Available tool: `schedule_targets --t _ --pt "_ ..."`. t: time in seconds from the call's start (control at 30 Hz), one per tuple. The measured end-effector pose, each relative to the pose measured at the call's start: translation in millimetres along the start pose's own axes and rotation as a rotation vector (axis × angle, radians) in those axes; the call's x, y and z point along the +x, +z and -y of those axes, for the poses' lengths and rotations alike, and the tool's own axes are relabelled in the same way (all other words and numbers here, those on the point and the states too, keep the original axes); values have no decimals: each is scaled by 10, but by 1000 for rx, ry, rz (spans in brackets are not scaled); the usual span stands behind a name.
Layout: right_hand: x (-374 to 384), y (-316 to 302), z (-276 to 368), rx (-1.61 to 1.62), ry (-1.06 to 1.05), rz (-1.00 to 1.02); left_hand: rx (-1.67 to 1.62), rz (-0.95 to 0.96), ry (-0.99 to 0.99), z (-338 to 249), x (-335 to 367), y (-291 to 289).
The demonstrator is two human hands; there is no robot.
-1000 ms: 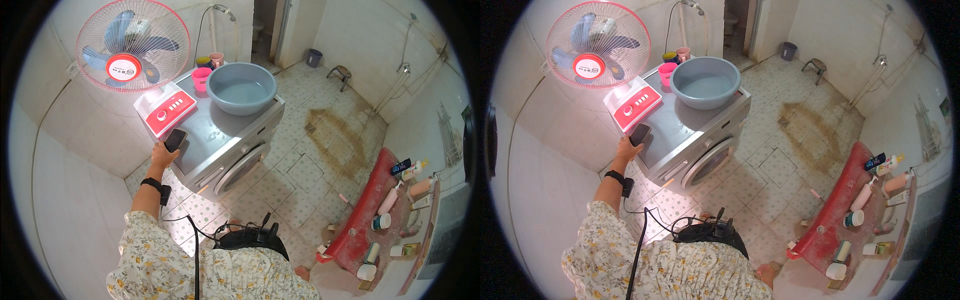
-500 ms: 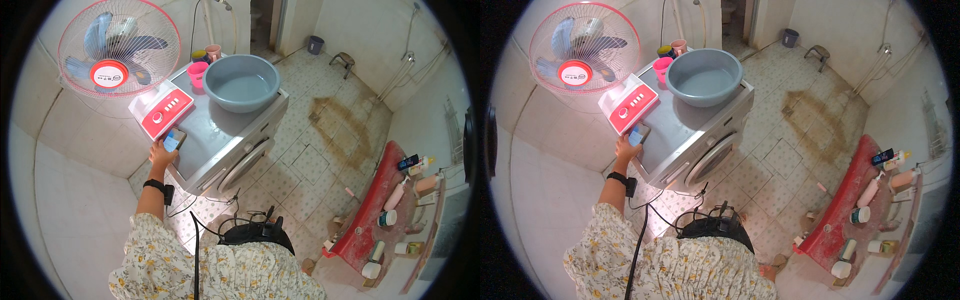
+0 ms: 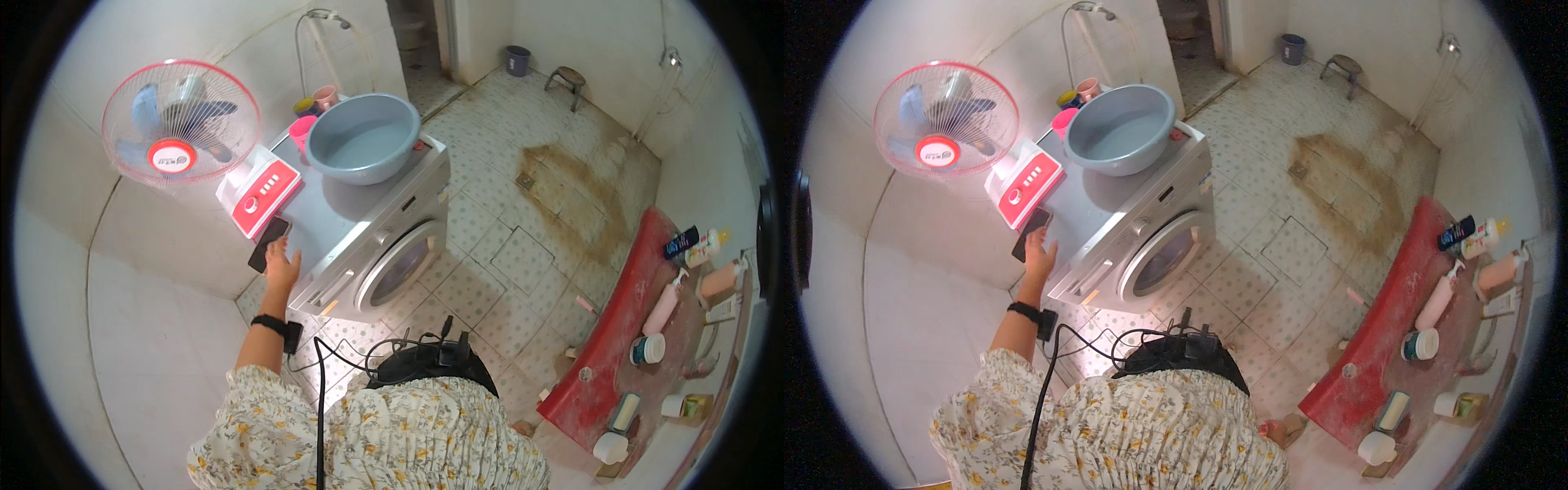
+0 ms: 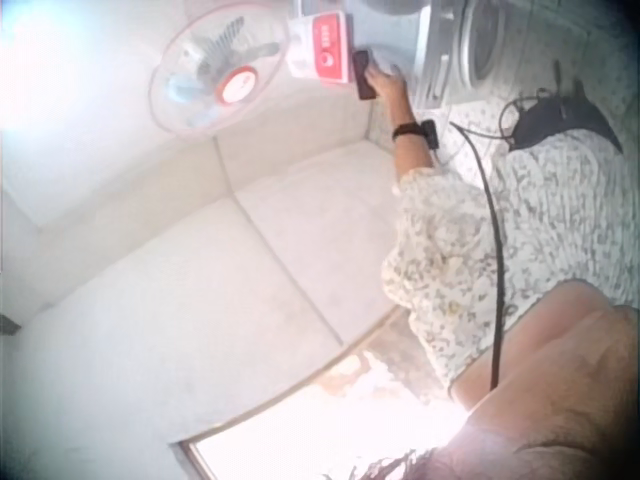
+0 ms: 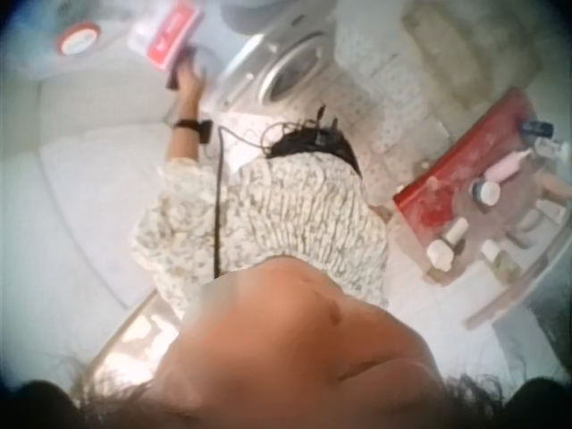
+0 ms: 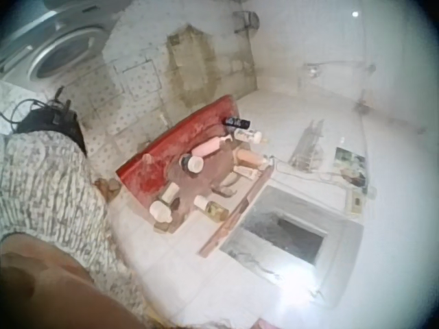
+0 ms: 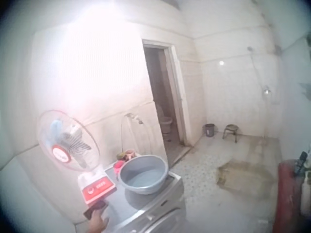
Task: The person cleans the top and sides of a pink sink with a white cloth, handling several bottles and containers of cleaning and personal care products.
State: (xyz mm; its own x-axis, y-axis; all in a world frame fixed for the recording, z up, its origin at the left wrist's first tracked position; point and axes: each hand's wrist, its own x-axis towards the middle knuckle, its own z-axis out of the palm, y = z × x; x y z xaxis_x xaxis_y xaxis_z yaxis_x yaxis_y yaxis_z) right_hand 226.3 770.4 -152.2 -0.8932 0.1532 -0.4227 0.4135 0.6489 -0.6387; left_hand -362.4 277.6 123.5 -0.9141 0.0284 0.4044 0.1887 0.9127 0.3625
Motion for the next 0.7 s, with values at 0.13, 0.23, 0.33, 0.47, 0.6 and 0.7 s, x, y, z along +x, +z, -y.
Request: schedule_targets --t 0.13,0.23,0.33,0.47,0.6,0.7 --pt "78 -226 353 1069 322 6 -297 248 196 -1057 -46 87" --pt "133 -220 337 658 420 -218 -430 382 344 -1543 105 242" --pt "205 -249 579 1044 318 -410 -517 616 360 -2048 276 497" --pt "268 -437 945 751 704 -405 -532 853 625 -2941 509 999" --pt "232 -338 1104 734 813 -540 -618 1077 835 -3790 671 1595" --pt "232 -314 1380 628 867 -662 -628 1211 918 -4295 821 1980"
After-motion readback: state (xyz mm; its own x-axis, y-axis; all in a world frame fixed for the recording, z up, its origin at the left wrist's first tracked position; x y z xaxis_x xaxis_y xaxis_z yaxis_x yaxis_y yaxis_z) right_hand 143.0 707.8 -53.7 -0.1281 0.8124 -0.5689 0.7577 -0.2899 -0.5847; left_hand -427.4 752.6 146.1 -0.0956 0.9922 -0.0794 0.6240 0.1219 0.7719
